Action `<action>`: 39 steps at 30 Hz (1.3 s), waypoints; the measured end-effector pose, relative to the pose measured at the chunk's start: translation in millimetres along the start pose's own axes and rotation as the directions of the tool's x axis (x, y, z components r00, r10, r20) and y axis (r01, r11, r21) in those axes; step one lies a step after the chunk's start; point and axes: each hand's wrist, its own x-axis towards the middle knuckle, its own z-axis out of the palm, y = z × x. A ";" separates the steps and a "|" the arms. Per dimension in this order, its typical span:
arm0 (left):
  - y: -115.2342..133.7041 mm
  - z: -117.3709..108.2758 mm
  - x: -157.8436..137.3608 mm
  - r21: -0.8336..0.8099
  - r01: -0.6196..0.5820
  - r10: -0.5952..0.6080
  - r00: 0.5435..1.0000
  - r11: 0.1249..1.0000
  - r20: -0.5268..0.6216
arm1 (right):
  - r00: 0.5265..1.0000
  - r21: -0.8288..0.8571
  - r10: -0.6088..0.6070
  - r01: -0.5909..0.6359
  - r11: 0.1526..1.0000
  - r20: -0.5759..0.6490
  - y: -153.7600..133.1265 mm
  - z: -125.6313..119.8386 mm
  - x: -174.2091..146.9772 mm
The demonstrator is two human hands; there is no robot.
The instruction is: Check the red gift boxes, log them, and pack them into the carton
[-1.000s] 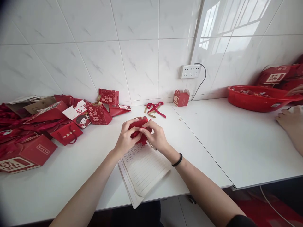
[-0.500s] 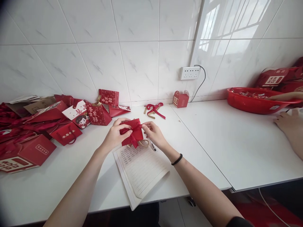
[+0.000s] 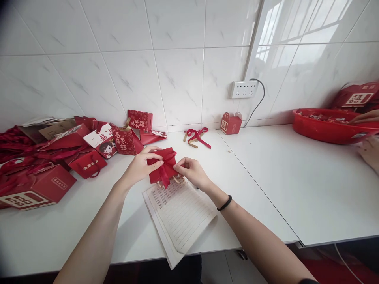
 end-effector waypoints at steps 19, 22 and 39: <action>1.7 13.9 -4.1 0.053 0.002 0.005 0.991 0.999 -0.137 | 0.998 -0.108 0.069 -0.070 0.992 -0.014 14.5 9.5 -6.9; 2.0 14.0 -4.2 0.060 0.013 -0.004 0.990 0.998 -0.142 | 0.999 -0.067 0.053 -0.053 0.996 0.011 14.5 9.7 -8.0; 6.0 12.9 -7.9 0.033 0.034 -0.029 0.992 0.999 -0.126 | 0.773 -0.317 0.397 -0.264 0.911 0.495 -24.3 -13.1 -26.5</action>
